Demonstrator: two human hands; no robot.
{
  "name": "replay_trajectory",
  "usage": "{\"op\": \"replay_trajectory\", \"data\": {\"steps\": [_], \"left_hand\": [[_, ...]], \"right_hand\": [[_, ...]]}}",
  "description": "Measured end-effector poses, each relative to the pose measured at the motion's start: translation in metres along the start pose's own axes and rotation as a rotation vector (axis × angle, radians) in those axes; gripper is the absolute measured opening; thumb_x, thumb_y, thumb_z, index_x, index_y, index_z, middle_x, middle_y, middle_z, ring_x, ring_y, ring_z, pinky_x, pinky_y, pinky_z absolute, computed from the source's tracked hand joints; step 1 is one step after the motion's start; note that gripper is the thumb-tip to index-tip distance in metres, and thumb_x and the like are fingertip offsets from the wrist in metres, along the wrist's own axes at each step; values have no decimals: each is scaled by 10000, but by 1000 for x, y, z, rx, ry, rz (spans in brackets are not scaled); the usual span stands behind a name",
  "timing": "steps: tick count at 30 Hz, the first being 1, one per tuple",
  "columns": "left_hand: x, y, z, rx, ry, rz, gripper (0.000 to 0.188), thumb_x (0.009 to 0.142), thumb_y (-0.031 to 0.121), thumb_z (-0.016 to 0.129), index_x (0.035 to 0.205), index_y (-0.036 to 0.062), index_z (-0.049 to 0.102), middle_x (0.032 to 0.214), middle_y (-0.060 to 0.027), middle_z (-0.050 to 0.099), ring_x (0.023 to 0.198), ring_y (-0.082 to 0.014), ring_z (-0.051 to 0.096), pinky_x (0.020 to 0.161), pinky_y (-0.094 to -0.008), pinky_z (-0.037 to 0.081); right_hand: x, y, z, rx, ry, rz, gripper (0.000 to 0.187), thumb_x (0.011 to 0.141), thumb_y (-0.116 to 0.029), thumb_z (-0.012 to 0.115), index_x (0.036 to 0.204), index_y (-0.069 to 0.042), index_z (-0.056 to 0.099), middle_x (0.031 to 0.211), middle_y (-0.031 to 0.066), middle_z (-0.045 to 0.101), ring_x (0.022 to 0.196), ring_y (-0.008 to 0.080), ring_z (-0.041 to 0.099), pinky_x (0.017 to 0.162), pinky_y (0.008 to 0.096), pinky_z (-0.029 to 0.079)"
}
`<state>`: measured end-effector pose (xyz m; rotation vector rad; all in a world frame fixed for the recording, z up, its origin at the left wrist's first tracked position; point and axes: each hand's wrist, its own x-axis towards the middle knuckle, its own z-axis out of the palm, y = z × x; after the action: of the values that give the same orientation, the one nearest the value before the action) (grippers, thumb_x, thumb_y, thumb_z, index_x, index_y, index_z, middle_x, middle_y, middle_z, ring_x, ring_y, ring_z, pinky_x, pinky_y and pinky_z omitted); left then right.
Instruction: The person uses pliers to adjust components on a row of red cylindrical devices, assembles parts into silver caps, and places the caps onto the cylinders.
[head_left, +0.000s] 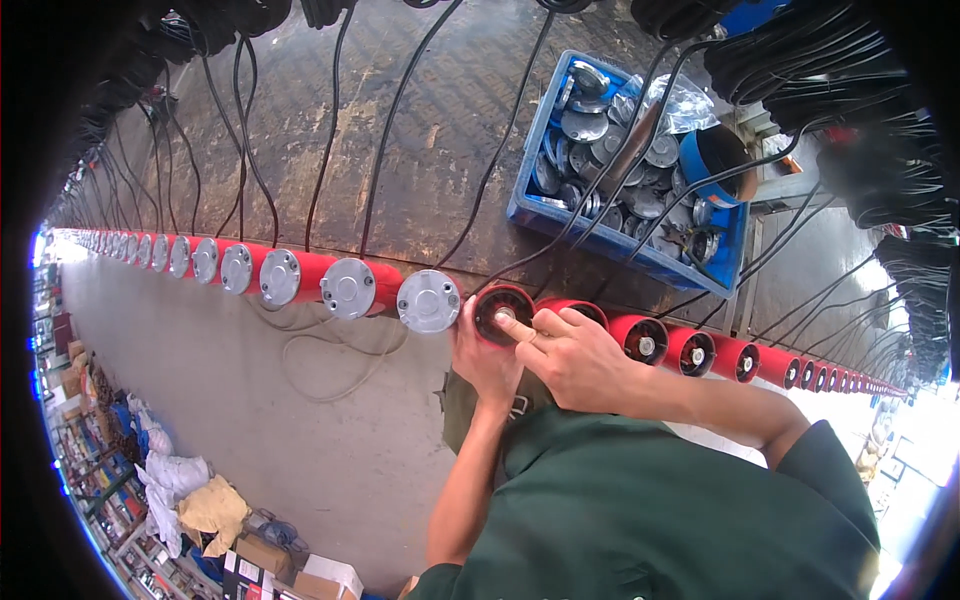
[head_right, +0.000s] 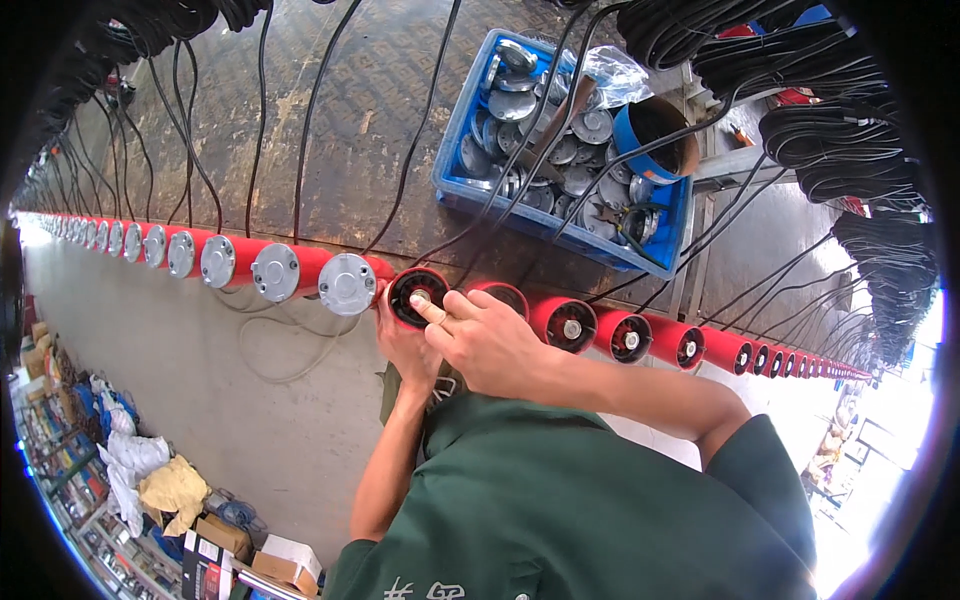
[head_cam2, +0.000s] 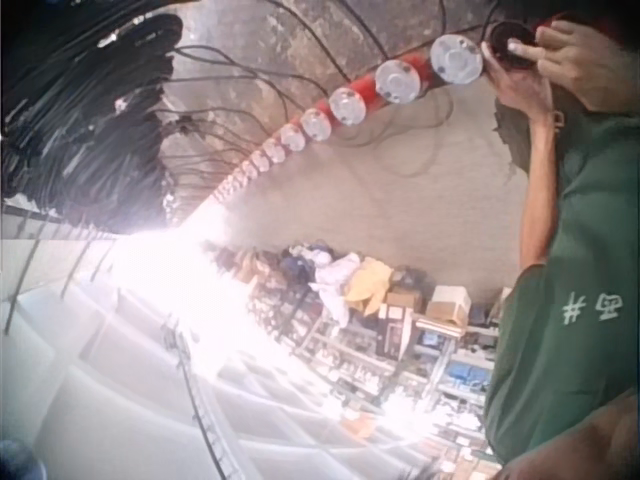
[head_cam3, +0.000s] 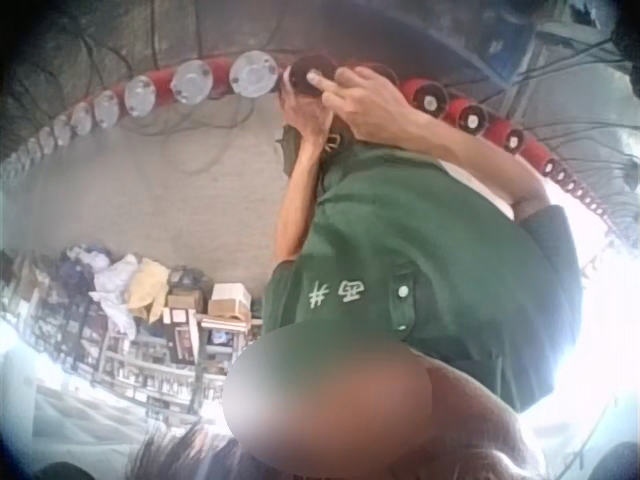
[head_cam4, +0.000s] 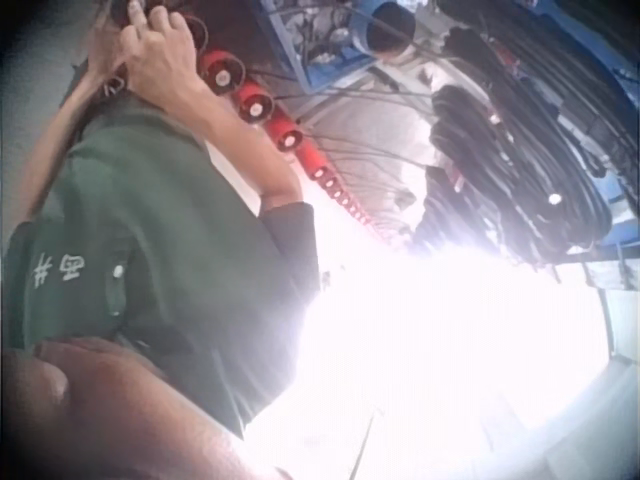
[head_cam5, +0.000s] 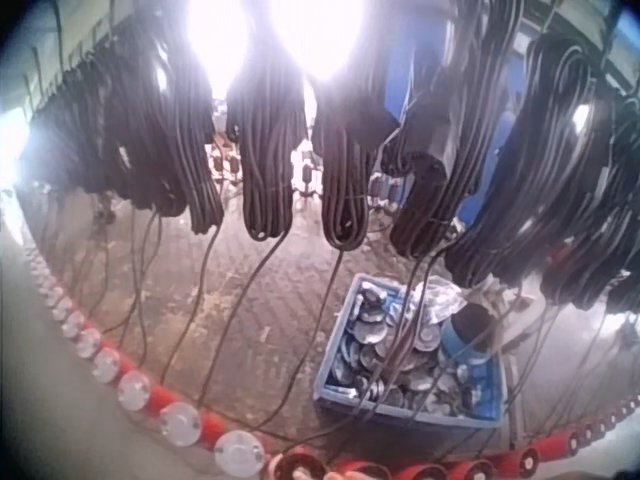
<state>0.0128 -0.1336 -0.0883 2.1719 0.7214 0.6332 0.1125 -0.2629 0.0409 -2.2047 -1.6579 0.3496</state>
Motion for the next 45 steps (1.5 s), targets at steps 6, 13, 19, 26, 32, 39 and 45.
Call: {"op": "replay_trajectory", "data": {"steps": [6,13,19,26,32,39,45], "left_hand": [[7,0,-4,-46,-53,4,622,844,260,873,1377,50,629,1274,-154,737,1165,-433,690,953,-499,579],[6,7,-3,-69,-2,-15,775,692,319,998,1339,79,645,1221,-109,745,1142,-399,699,967,-479,575],[6,6,-3,-67,-1,-10,750,720,318,992,1339,70,652,1196,-130,766,1107,-389,735,964,-471,592],[0,-3,2,-30,-104,-59,866,714,403,1010,1409,73,613,1229,-127,759,1114,-390,729,923,-490,596],[-12,-27,7,-95,-302,-151,1035,722,376,1016,1539,29,483,1278,-180,741,1123,-432,709,932,-505,590],[-11,-39,1,-179,-347,-140,915,777,283,978,1512,7,509,1291,-212,730,1191,-431,701,975,-502,580],[-18,-35,-26,-278,-282,-230,688,880,245,917,1417,-9,570,1187,-202,754,1010,-355,762,921,-421,595]], "right_hand": [[6,8,-1,24,8,-38,322,802,-116,747,1099,5,723,1434,147,716,1122,250,644,928,375,518],[0,18,-41,592,310,400,155,941,-46,819,1086,-16,775,965,109,756,746,218,739,678,345,593],[-8,16,-41,792,363,616,149,1006,-30,778,1078,90,728,1155,137,805,826,135,764,749,299,627],[-4,16,-26,532,370,438,130,901,-20,846,946,34,736,1168,156,774,939,286,773,803,379,638],[13,18,-1,369,446,266,209,804,-65,892,971,-52,767,1105,68,797,1003,281,736,842,399,613],[26,21,25,212,384,142,400,771,-123,891,1140,-84,743,1131,59,794,1030,289,749,897,409,608],[23,24,27,224,364,127,417,772,-124,892,1157,-80,736,1147,75,788,1024,296,757,878,405,616]]}}
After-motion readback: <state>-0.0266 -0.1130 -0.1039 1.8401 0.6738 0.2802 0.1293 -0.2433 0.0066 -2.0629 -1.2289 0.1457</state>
